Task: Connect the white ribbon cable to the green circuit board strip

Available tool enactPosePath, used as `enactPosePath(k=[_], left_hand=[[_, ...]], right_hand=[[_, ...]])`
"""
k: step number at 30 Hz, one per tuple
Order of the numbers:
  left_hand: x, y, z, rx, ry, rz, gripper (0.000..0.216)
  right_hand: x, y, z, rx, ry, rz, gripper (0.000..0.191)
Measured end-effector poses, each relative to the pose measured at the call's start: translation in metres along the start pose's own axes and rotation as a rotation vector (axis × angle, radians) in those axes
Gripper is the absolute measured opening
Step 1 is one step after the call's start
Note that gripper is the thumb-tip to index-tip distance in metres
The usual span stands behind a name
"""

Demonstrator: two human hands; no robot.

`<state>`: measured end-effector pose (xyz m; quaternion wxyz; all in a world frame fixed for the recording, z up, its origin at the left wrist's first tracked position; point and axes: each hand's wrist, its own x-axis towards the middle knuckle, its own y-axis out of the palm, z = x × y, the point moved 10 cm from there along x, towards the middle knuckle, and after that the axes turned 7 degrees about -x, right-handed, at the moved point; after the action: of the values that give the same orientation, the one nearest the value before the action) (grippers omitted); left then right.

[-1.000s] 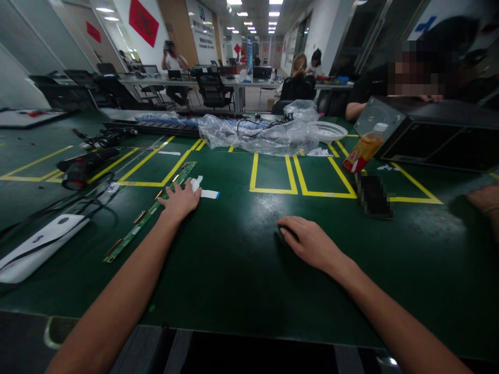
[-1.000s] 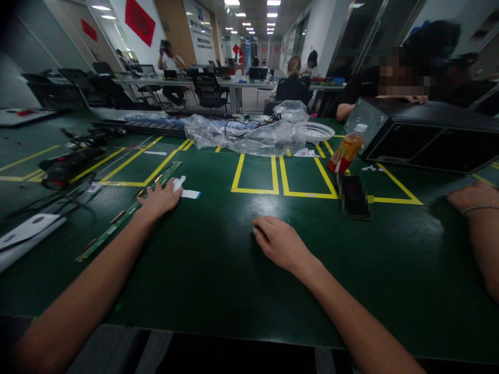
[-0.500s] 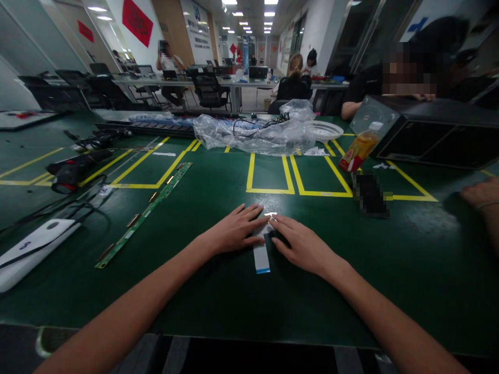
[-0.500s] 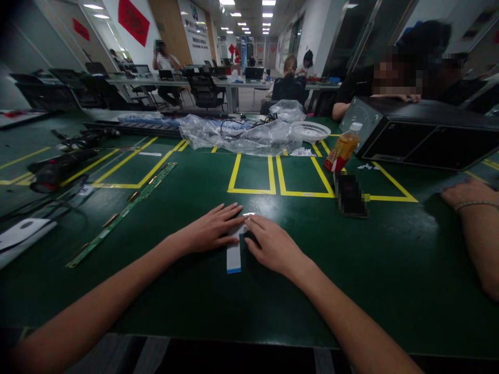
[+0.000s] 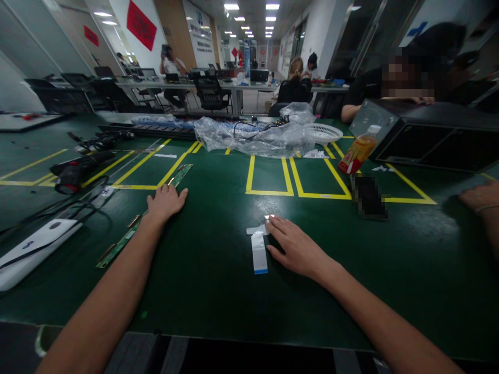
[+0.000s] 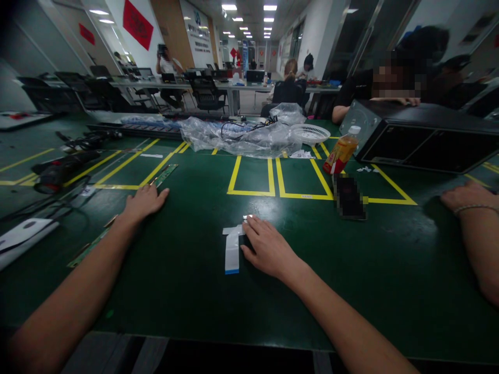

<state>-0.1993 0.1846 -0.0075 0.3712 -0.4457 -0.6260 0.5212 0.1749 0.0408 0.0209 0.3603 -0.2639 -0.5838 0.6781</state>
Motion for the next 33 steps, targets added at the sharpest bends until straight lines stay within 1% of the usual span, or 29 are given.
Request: enactPosePath(k=[2,6,9,13,15,18,20,23,26,28,30,32,33], left_hand=[[0.0,0.004,-0.002,0.012,0.014,0.021,0.082],[-0.009,0.004,-0.023,0.062,0.076,-0.001,0.082],[-0.012,0.007,-0.033,0.096,0.113,0.023,0.078],[-0.011,0.005,-0.029,0.1,0.094,0.02,0.075],[-0.011,0.005,-0.028,0.089,0.106,0.042,0.074],[-0.017,0.008,-0.043,0.077,0.202,0.053,0.07],[-0.026,0.013,-0.062,0.064,0.291,0.057,0.071],[-0.05,0.024,-0.102,0.0,0.437,0.108,0.072],[-0.085,0.029,-0.145,-0.07,0.598,0.157,0.07],[-0.119,0.031,-0.175,-0.107,0.764,0.229,0.068],[-0.159,0.032,-0.201,-0.145,0.972,0.335,0.063],[-0.191,0.031,-0.217,-0.17,1.129,0.414,0.061],[-0.201,0.03,-0.221,-0.176,1.169,0.438,0.062]], right_hand=[[0.0,-0.001,-0.001,0.002,0.013,-0.017,0.06],[-0.002,-0.006,-0.006,0.007,0.043,-0.056,0.056],[-0.002,-0.002,-0.008,0.017,0.033,-0.036,0.057],[-0.002,0.002,-0.008,0.021,0.026,-0.01,0.056],[-0.002,0.001,-0.009,0.022,0.031,-0.01,0.056],[-0.002,-0.001,-0.007,0.027,0.023,-0.007,0.056],[-0.003,-0.002,-0.006,0.029,0.019,-0.005,0.056],[-0.003,-0.002,-0.004,0.013,0.023,0.012,0.055],[-0.002,-0.001,0.0,-0.002,0.02,0.024,0.054],[-0.001,0.0,0.006,-0.01,0.009,0.022,0.054],[-0.001,0.0,0.012,-0.019,-0.002,0.017,0.054],[-0.001,0.001,0.017,-0.026,0.001,0.007,0.054],[-0.001,0.001,0.018,-0.031,0.009,0.003,0.054]])
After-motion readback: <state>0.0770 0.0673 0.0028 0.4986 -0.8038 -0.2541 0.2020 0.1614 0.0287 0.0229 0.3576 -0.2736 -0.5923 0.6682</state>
